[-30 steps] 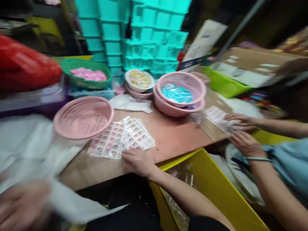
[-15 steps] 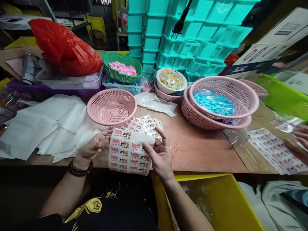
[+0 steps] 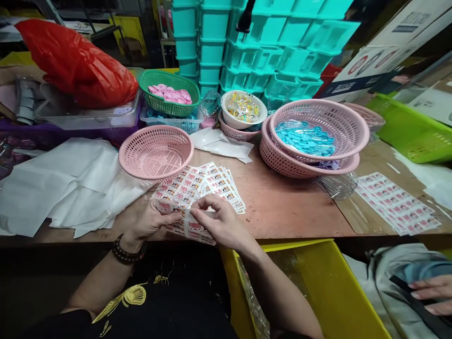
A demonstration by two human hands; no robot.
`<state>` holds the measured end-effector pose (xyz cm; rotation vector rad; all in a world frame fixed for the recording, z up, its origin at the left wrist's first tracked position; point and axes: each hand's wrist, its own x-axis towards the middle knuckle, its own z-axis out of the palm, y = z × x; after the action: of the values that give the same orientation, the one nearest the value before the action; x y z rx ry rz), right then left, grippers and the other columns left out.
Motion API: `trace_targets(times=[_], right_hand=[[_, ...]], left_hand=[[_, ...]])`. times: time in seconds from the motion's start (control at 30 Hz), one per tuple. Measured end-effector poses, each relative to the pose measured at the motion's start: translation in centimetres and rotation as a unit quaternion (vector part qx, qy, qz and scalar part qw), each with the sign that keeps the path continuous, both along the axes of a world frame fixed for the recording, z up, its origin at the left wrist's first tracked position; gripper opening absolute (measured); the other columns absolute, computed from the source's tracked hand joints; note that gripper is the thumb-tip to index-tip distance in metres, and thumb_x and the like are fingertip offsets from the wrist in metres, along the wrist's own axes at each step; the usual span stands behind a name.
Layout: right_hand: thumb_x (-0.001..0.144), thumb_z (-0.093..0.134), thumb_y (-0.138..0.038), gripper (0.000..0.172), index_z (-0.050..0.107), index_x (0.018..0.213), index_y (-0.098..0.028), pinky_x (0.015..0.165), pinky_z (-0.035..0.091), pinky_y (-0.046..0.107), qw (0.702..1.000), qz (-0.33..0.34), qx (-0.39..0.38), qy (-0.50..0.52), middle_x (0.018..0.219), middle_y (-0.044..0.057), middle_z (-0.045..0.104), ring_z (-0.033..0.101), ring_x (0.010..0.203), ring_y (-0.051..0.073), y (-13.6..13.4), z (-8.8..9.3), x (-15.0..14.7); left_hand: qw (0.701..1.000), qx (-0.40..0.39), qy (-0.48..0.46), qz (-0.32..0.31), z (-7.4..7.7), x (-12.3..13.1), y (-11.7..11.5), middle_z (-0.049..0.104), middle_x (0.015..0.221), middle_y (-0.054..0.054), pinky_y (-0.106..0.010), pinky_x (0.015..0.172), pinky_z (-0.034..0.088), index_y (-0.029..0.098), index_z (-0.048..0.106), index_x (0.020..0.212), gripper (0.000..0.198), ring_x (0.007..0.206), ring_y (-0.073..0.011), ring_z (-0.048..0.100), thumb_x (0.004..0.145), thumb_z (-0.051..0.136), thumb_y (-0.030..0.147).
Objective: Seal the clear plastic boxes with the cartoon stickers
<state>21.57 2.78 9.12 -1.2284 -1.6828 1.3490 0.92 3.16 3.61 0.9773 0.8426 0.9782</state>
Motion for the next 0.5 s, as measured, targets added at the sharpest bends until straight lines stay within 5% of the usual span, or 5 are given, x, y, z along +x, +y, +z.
trace_targets(times=[0.13,0.27,0.37,0.43,0.5], right_hand=[[0.066,0.083,-0.053,0.043,0.06,0.069,-0.017,0.052,0.032,0.023,0.957,0.059,-0.236,0.159,0.059,-0.004,0.055,0.045,0.053,0.008,0.8,-1.2,-0.4],[0.06,0.087,-0.048,0.042,0.059,0.066,-0.016,0.05,0.034,0.022,0.917,0.102,-0.329,0.199,0.057,-0.003,0.059,0.048,0.049,0.008,1.0,-2.4,-0.6],[0.066,0.083,-0.044,0.036,0.059,0.07,-0.018,0.057,0.041,0.025,0.954,0.072,-0.245,0.159,0.064,-0.002,0.061,0.053,0.057,0.01,0.7,-2.3,-0.6],[0.076,0.076,-0.038,0.023,0.063,0.077,-0.019,0.07,0.047,0.03,0.993,0.016,-0.084,0.086,0.078,0.001,0.065,0.06,0.073,0.015,0.2,-1.9,-0.5],[0.084,0.066,-0.028,0.006,0.067,0.085,-0.022,0.088,0.047,0.04,0.994,-0.032,0.098,-0.021,0.098,0.005,0.068,0.061,0.097,0.021,-0.5,-1.4,-0.5]], left_hand=[[0.996,0.086,0.014,0.002,-0.2,0.2,0.1,0.076,0.072,-0.007,-0.027,0.063,0.057,0.015,0.08,0.072,0.026,0.067,-0.0175,0.069,0.062,0.091,0.036],[0.988,0.149,-0.005,-0.044,-0.5,0.1,0.2,0.075,0.072,-0.007,-0.026,0.063,0.057,0.017,0.079,0.074,0.024,0.067,-0.0171,0.07,0.067,0.089,0.038],[0.99,0.136,-0.001,-0.043,-0.8,0.0,0.2,0.075,0.072,-0.006,-0.026,0.061,0.056,0.016,0.078,0.075,0.025,0.065,-0.0164,0.069,0.068,0.089,0.037],[0.995,0.091,0.022,-0.019,-0.9,0.2,0.0,0.076,0.074,-0.006,-0.027,0.063,0.057,0.015,0.078,0.077,0.025,0.067,-0.017,0.069,0.069,0.088,0.036],[0.998,0.043,0.044,-0.005,-0.7,0.5,-0.1,0.078,0.08,-0.007,-0.029,0.069,0.058,0.014,0.078,0.081,0.026,0.073,-0.019,0.071,0.071,0.086,0.037]])
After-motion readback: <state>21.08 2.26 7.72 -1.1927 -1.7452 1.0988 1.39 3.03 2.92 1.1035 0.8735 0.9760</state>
